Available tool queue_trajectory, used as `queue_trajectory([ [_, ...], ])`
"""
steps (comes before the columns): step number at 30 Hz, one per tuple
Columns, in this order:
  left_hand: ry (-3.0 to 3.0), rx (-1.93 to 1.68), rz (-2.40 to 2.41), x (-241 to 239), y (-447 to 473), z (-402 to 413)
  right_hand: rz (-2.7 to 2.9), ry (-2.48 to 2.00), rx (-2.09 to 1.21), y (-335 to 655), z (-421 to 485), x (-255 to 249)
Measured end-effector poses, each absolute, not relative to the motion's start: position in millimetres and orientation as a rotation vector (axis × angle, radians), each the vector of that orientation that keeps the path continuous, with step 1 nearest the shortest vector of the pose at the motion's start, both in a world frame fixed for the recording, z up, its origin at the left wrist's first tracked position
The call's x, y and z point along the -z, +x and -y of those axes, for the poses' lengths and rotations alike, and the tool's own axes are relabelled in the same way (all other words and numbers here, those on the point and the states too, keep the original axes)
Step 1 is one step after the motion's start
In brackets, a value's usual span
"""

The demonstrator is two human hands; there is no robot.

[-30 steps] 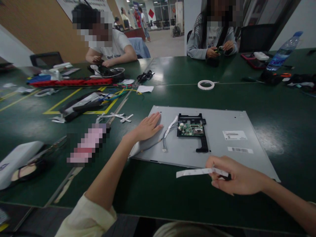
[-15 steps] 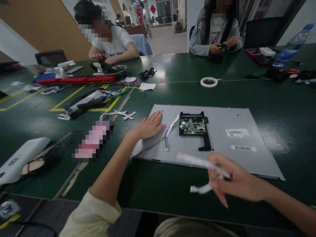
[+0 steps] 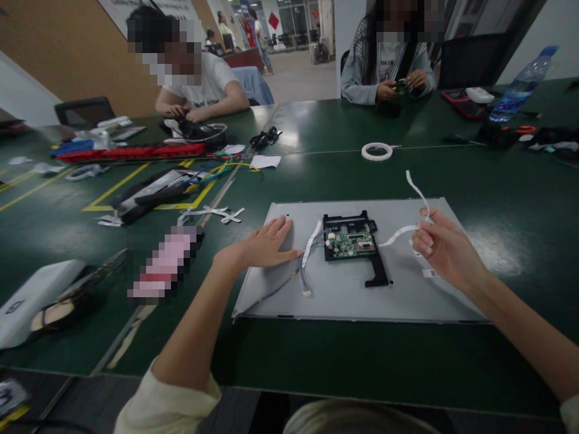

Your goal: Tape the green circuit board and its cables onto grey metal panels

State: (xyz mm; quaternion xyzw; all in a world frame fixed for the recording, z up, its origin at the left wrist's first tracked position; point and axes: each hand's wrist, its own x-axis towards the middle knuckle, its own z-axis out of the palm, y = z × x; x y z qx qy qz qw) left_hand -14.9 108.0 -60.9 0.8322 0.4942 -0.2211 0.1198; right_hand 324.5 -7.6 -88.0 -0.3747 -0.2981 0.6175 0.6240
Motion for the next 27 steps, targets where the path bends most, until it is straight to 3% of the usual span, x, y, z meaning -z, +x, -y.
queue_trajectory([
  [15, 2.503, 0.586, -1.326, 56, -26, -108, 0.477, -0.862, -1.357, 331, -3, 105],
  [22, 2.777, -0.014, -1.243, 50, 12, -95, 0.470, -0.866, -1.307, 334, -5, 109],
  [27, 2.830, 0.017, -0.854, 63, 39, -85, 0.511, -0.886, -1.275, 330, -4, 111],
])
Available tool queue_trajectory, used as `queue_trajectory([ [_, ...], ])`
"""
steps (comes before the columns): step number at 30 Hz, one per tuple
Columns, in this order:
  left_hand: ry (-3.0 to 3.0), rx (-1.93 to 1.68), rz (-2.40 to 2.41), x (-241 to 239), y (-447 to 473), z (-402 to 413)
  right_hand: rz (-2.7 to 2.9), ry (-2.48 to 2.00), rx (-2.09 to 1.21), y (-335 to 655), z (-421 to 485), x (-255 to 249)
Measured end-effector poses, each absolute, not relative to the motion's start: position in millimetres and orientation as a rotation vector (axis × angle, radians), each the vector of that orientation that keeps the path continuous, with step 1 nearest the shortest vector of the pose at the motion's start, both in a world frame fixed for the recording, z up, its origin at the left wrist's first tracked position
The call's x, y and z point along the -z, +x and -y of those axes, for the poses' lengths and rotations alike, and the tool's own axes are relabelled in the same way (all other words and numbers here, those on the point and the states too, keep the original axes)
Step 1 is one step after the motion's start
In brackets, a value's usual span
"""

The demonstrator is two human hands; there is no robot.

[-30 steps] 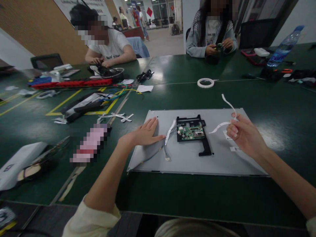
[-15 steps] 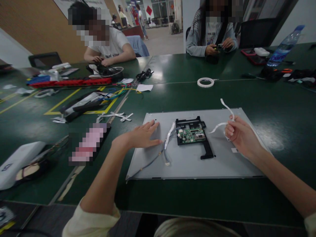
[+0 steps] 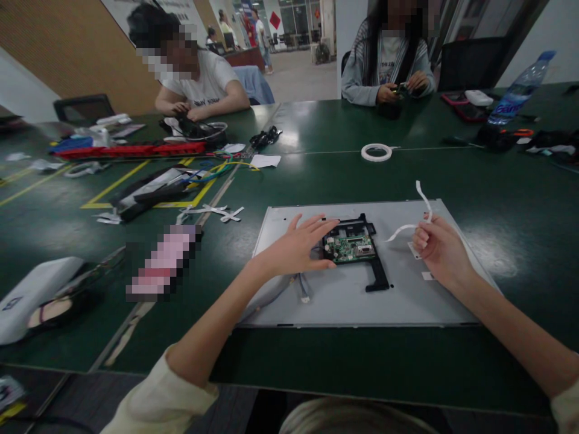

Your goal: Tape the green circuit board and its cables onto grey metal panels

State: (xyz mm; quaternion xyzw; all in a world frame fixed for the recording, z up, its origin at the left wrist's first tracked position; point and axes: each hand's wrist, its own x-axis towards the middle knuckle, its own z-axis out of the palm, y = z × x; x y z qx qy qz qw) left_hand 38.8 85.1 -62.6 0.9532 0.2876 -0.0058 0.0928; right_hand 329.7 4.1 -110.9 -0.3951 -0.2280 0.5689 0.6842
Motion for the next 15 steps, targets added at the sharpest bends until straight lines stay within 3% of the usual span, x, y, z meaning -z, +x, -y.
queue_trajectory([
  [15, 2.846, -0.006, -0.747, 70, 54, -81, 0.569, -0.845, -1.221, 327, 1, 107],
])
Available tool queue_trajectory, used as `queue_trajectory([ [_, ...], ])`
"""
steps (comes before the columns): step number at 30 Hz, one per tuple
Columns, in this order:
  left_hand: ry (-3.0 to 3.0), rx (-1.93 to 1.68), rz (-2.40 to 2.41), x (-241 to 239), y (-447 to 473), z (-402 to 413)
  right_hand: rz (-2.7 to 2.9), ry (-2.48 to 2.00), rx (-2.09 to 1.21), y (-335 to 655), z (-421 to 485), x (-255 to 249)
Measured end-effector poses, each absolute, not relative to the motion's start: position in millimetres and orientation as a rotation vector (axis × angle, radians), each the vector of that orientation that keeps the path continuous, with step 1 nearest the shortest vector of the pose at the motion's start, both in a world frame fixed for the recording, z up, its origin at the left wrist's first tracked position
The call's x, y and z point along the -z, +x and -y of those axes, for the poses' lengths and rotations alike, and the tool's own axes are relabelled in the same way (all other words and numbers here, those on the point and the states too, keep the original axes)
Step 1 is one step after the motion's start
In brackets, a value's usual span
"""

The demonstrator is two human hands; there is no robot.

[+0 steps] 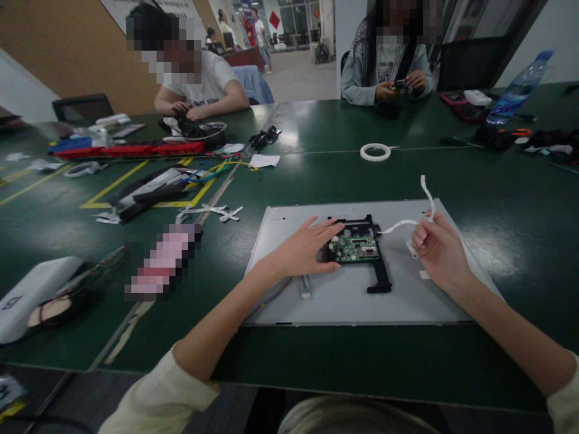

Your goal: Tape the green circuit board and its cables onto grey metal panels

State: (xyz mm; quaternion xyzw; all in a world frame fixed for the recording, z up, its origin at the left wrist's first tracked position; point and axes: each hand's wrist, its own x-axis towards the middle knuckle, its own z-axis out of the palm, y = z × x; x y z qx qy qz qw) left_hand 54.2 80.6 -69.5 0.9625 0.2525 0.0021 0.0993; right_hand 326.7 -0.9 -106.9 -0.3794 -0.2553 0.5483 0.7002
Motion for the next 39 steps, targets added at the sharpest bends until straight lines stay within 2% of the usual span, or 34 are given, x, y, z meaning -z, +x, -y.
queue_trajectory([
  [13, 2.700, -0.141, -0.723, 67, 55, -77, 0.747, -0.829, -1.313, 306, 20, 92],
  [20, 1.988, -0.481, -0.714, 40, 88, -52, 0.959, -0.848, -1.320, 304, 28, 85],
  [25, 1.689, -0.360, -0.631, 40, 111, -32, 1.164, -0.824, -1.284, 306, 32, 83],
  [32, 1.704, -0.478, -0.810, 45, 111, -25, 1.292, -0.924, -1.137, 308, 32, 84],
  [39, 1.725, -0.569, -0.673, 40, 109, -17, 1.235, -0.848, -1.006, 309, 36, 83],
])
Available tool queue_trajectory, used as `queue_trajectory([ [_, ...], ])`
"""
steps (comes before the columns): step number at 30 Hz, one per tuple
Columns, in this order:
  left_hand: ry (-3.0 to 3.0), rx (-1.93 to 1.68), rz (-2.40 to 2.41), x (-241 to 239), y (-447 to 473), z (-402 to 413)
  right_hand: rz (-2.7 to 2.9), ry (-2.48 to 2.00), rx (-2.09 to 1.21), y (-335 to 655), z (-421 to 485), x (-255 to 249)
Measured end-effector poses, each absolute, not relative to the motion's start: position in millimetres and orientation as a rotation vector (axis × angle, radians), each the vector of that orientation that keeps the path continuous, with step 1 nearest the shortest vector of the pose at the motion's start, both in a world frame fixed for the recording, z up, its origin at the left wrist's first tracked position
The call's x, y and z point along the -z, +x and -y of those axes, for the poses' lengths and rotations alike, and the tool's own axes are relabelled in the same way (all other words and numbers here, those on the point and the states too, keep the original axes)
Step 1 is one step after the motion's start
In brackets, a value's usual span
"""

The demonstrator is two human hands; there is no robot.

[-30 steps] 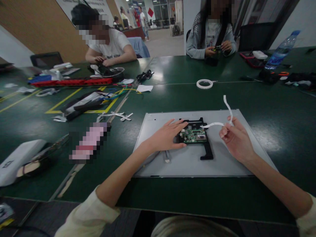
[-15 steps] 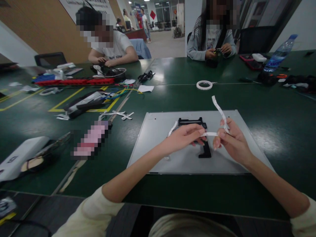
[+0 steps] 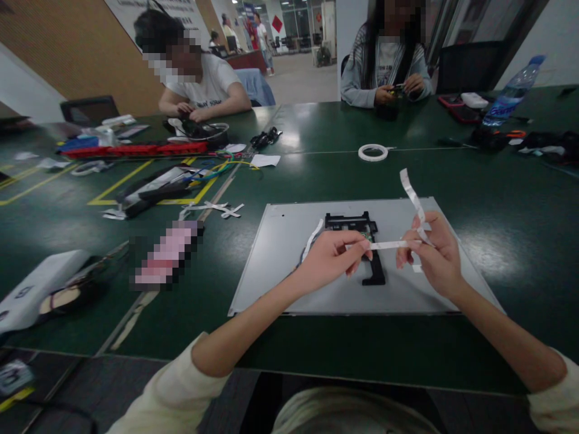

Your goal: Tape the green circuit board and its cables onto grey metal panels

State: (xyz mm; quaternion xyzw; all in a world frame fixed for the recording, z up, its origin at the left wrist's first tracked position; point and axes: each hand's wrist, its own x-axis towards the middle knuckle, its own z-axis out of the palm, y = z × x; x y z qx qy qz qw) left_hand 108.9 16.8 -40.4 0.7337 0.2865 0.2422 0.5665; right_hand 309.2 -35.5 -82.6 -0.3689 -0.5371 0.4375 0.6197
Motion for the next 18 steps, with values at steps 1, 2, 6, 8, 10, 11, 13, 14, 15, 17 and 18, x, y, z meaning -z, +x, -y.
queue_trajectory([
  [1, 1.719, -0.567, -0.667, 39.7, 108.4, -15.7, 1.217, -0.846, -0.994, 309.2, 36.2, 82.1],
  [2, 1.711, -0.564, -0.669, 39.3, 107.9, -14.8, 1.206, -0.847, -0.982, 308.9, 36.8, 81.5],
  [6, 1.652, -0.559, -0.717, 38.7, 106.2, -14.1, 1.207, -0.840, -0.930, 307.5, 39.4, 78.8],
  [8, 1.624, -0.566, -0.742, 37.7, 105.2, -15.2, 1.215, -0.833, -0.910, 306.9, 40.4, 77.2],
  [10, 1.606, -0.571, -0.756, 35.9, 104.0, -16.6, 1.226, -0.827, -0.900, 306.7, 41.6, 75.5],
  [11, 1.599, -0.575, -0.758, 34.9, 103.4, -17.1, 1.233, -0.825, -0.900, 306.6, 42.2, 74.8],
  [13, 1.588, -0.585, -0.756, 33.9, 102.6, -17.7, 1.248, -0.825, -0.902, 306.3, 43.1, 73.7],
  [14, 1.582, -0.589, -0.756, 34.2, 102.3, -17.8, 1.253, -0.830, -0.900, 306.1, 43.4, 73.5],
  [15, 1.577, -0.591, -0.757, 35.1, 102.3, -17.8, 1.255, -0.844, -0.898, 305.8, 43.3, 73.5],
  [17, 1.569, -0.587, -0.769, 39.3, 102.7, -17.8, 1.256, -0.921, -0.895, 304.7, 42.2, 74.5],
  [18, 1.567, -0.581, -0.780, 42.4, 103.1, -17.9, 1.254, -0.982, -0.893, 304.0, 41.2, 75.5],
])
